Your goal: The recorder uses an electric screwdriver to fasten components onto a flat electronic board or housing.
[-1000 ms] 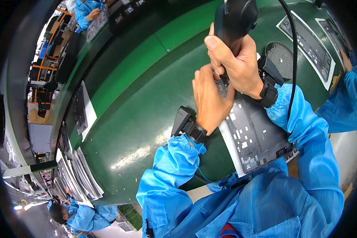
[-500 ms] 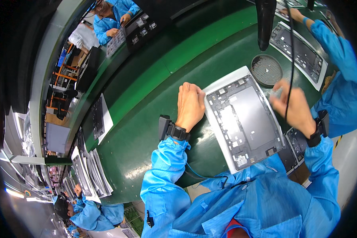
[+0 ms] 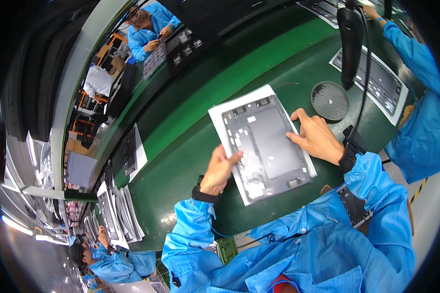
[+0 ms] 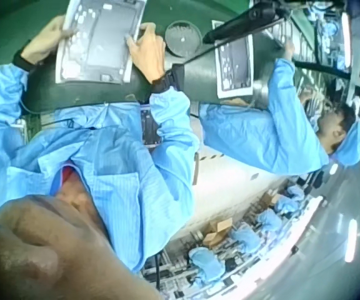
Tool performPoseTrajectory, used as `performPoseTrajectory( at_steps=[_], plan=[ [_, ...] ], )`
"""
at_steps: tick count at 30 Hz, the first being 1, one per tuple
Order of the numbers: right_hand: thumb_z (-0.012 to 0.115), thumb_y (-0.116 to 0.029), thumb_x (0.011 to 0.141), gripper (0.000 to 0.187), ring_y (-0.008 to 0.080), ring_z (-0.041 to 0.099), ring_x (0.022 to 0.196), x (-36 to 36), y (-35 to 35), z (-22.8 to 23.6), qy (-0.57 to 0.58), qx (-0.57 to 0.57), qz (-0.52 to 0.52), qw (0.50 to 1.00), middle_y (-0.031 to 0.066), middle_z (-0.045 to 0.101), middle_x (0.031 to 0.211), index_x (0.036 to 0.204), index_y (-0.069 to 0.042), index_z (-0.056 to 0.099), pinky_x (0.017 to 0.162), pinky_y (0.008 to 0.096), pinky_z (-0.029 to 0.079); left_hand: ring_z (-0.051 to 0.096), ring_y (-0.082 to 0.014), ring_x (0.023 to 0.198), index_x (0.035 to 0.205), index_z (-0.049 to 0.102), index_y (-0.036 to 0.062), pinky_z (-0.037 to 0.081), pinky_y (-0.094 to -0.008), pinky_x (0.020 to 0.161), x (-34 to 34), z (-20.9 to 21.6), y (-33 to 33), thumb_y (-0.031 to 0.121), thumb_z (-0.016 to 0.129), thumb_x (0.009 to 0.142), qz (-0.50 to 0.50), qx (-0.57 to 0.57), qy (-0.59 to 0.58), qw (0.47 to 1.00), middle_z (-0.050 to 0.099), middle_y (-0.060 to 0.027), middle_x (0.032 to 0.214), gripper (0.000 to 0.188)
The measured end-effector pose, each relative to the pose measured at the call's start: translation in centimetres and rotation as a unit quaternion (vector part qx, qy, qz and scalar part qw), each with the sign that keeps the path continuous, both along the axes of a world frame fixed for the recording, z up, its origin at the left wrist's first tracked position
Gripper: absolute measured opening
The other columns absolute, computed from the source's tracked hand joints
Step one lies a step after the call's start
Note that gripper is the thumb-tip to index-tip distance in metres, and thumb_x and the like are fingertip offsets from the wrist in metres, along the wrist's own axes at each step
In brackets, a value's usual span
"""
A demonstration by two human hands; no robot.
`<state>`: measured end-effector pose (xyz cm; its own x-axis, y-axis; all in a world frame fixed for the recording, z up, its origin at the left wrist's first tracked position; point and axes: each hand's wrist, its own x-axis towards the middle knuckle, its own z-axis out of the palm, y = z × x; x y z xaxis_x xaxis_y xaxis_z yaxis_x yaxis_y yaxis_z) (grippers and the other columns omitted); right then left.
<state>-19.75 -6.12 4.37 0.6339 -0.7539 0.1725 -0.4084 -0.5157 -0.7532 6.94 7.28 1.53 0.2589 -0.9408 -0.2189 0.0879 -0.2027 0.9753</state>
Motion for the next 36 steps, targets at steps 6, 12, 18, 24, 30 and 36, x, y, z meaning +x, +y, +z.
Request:
performPoseTrajectory(
  at_steps=[6, 12, 18, 24, 30, 36],
  plan=[
    [0.071, -0.01, 0.09, 0.018, 0.0213, 0.062, 0.049, 0.3, -0.6, 0.2, -0.032, 0.023, 0.091, 0.995, 0.0099, 0.06, 0.057, 0.101, 0.0, 0.06, 0.048, 0.0342, 0.044, 0.068, -0.0183, 0.081, 0.119, 0.064, -0.006, 0.057, -0.0363, 0.073, 15.1, 0.5, -9.3, 0.002, 0.06, 0.097, 0.153, -0.045, -0.048, 0.986, 0.073, -0.0109, 0.099, 0.023],
    [0.071, -0.009, 0.089, 0.017, 0.0227, 0.063, 0.049, -0.3, 0.4, 1.4, -0.017, 0.049, 0.124, 0.991, 0.0102, 0.062, 0.058, 0.099, 0.001, 0.061, 0.049, 0.0346, 0.046, 0.067, -0.0263, 0.098, 0.125, 0.058, -0.0104, 0.054, -0.0385, 0.083, 27.5, -0.7, -13.1, 0.012, 0.069, 0.092, 0.273, -0.016, -0.194, 0.942, 0.066, -0.0194, 0.108, 0.041],
    [0.071, -0.009, 0.089, 0.016, 0.0232, 0.065, 0.052, -1.9, 0.7, 1.7, 0.009, 0.064, 0.104, 0.992, 0.0098, 0.062, 0.058, 0.098, -0.001, 0.062, 0.051, 0.0352, 0.048, 0.067, -0.0368, 0.093, 0.111, 0.068, -0.0041, 0.054, -0.0425, 0.086, 19.1, 1.3, -14.3, 0.018, 0.072, 0.084, 0.308, -0.117, -0.639, 0.695, 0.067, -0.0236, 0.108, 0.035],
    [0.066, -0.022, 0.093, 0.019, 0.0283, 0.067, 0.058, 3.3, -0.2, 1.8, -0.042, -0.005, 0.223, 0.974, 0.01, 0.067, 0.063, 0.098, -0.004, 0.063, 0.057, 0.0412, 0.05, 0.066, -0.017, 0.076, 0.104, 0.071, -0.0007, 0.052, -0.0326, 0.072, 6.7, 2.3, -10.9, 0.009, 0.069, 0.092, 0.155, -0.256, -0.407, 0.863, 0.071, -0.0099, 0.087, 0.016],
    [0.066, -0.02, 0.092, 0.018, 0.0295, 0.067, 0.06, 6.6, -0.1, 0.8, -0.071, -0.001, 0.176, 0.982, 0.0124, 0.068, 0.067, 0.093, -0.003, 0.063, 0.058, 0.0423, 0.05, 0.059, -0.013, 0.071, 0.102, 0.071, 0.0002, 0.048, -0.0288, 0.066, 0.5, 0.8, -8.8, 0.008, 0.068, 0.093, 0.087, -0.214, -0.358, 0.905, 0.068, -0.0047, 0.084, 0.012],
    [0.066, -0.015, 0.084, 0.016, 0.0339, 0.066, 0.061, -3.8, -0.1, 3.8, 0.092, -0.084, 0.139, 0.982, 0.0171, 0.066, 0.067, 0.078, -0.001, 0.063, 0.059, 0.0449, 0.051, 0.056, -0.0113, 0.072, 0.098, 0.072, 0.0006, 0.045, -0.0275, 0.067, 0.6, -0.8, -8.5, 0.005, 0.069, 0.09, 0.064, -0.243, -0.404, 0.879, 0.064, -0.0034, 0.082, 0.009]
  ],
)
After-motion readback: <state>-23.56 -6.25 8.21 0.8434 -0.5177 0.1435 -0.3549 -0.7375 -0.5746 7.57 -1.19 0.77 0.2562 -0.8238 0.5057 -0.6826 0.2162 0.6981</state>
